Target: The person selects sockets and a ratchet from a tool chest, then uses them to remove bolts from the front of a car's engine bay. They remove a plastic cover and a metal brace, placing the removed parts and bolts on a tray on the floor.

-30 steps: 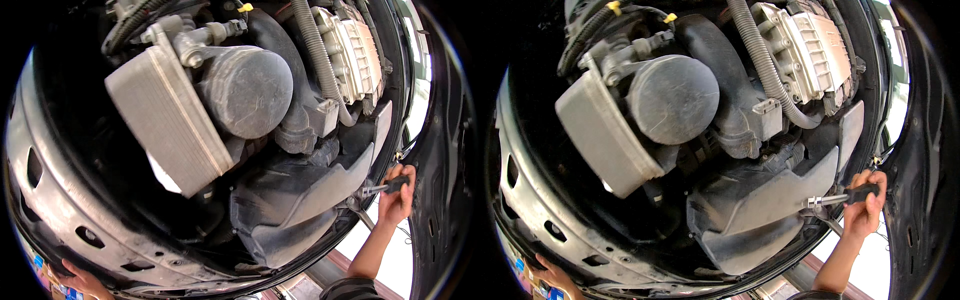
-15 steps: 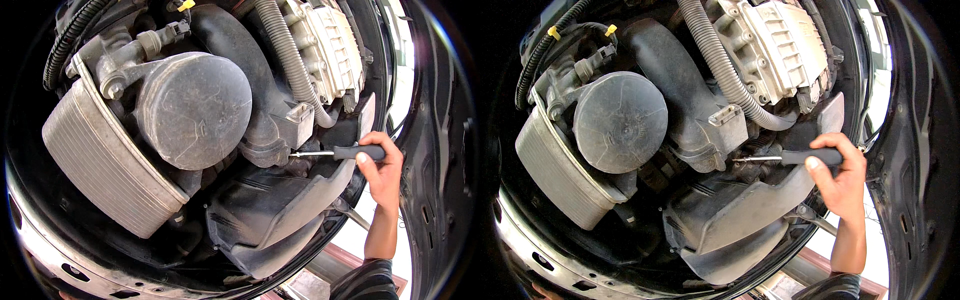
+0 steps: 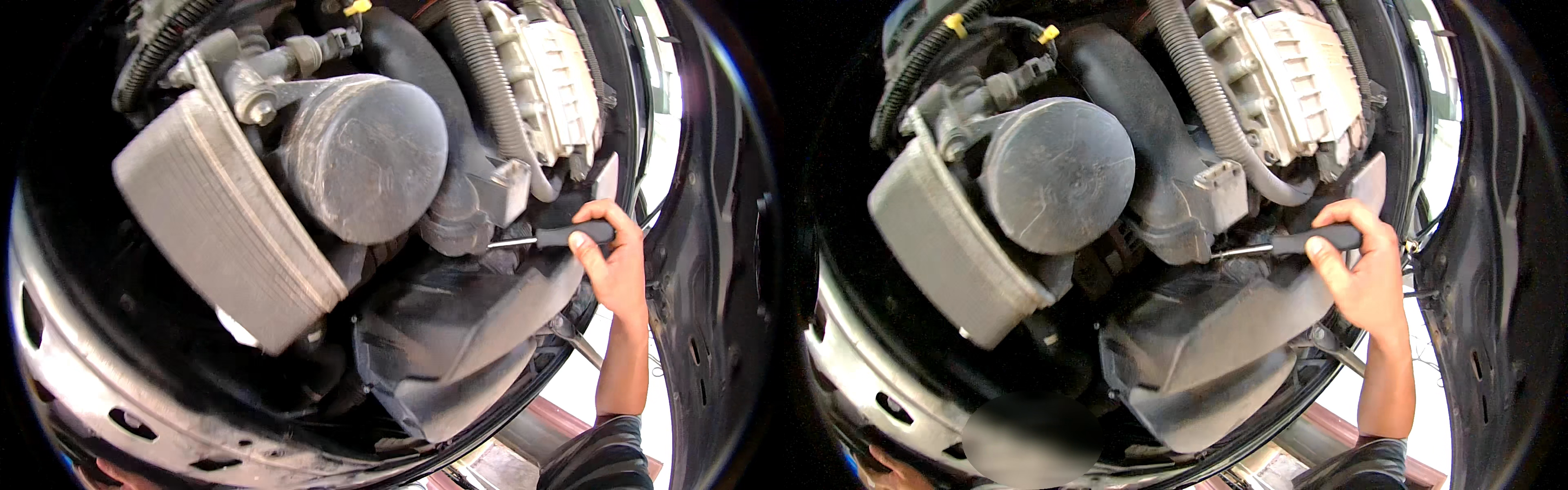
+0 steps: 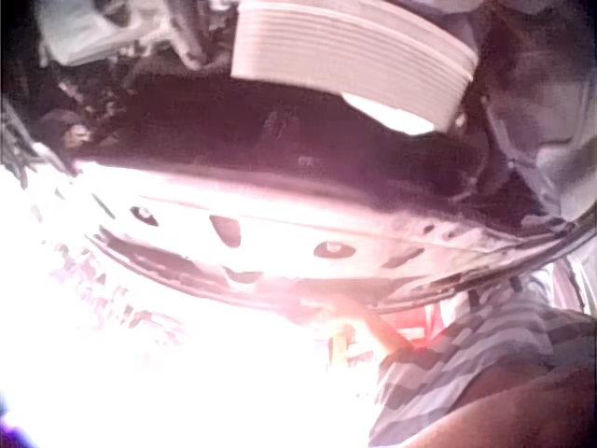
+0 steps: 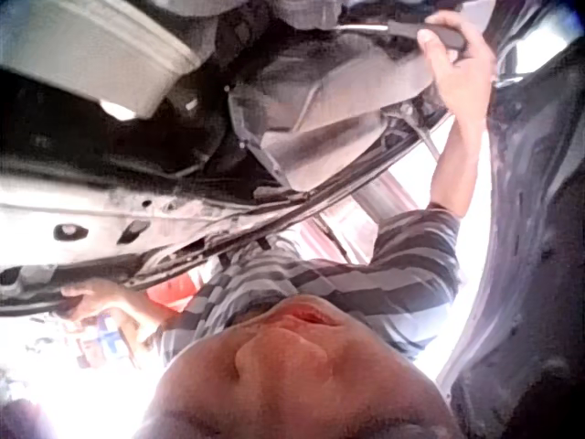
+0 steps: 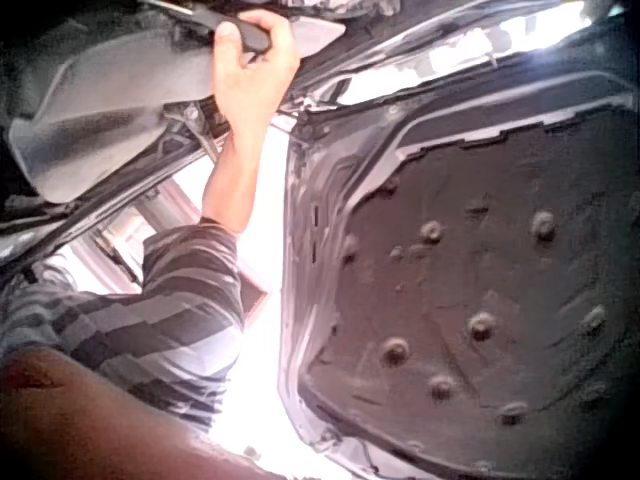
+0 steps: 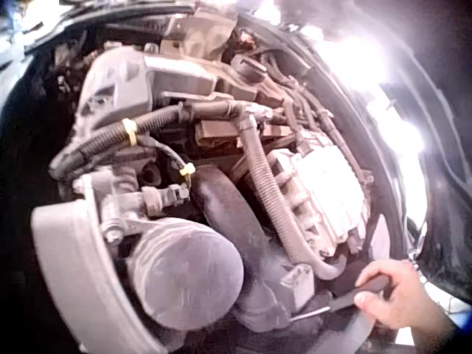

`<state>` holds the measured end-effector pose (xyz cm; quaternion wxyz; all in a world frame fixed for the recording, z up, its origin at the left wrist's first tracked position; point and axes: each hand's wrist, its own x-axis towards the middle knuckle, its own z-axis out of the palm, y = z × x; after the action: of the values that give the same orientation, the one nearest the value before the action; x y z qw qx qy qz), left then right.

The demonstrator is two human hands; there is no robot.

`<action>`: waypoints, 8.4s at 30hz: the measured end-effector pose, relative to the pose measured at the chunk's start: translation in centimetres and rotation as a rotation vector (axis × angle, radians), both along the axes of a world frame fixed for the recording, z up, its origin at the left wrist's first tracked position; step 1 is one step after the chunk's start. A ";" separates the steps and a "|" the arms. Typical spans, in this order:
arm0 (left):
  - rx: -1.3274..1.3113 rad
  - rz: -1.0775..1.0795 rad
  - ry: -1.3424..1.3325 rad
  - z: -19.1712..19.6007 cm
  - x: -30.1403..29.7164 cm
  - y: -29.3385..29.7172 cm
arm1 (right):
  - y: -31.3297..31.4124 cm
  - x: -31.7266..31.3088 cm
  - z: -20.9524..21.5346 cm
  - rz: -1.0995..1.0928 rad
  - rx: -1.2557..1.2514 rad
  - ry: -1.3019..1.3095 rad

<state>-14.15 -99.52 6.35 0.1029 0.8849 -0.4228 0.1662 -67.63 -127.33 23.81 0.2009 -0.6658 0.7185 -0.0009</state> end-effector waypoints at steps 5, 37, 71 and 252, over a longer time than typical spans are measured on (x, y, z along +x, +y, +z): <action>0.011 -0.021 -0.069 -0.8 2.2 2.0 | 2.6 -2.2 4.3 -0.037 -0.247 -0.134; 0.517 -0.777 1.383 29.7 8.2 39.4 | 61.6 40.0 9.8 -0.075 0.150 -1.213; 0.664 -0.282 0.808 -64.2 48.2 -5.2 | 40.0 78.5 -39.5 -1.020 0.878 -1.060; -0.387 -0.657 1.342 8.1 -46.4 -8.9 | -4.1 -5.2 -3.5 0.667 -0.073 -0.471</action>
<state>-60.56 -108.39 14.42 0.5340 0.5916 -0.4743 -0.3740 -72.82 -131.42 20.34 0.3255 -0.8505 0.3971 -0.1139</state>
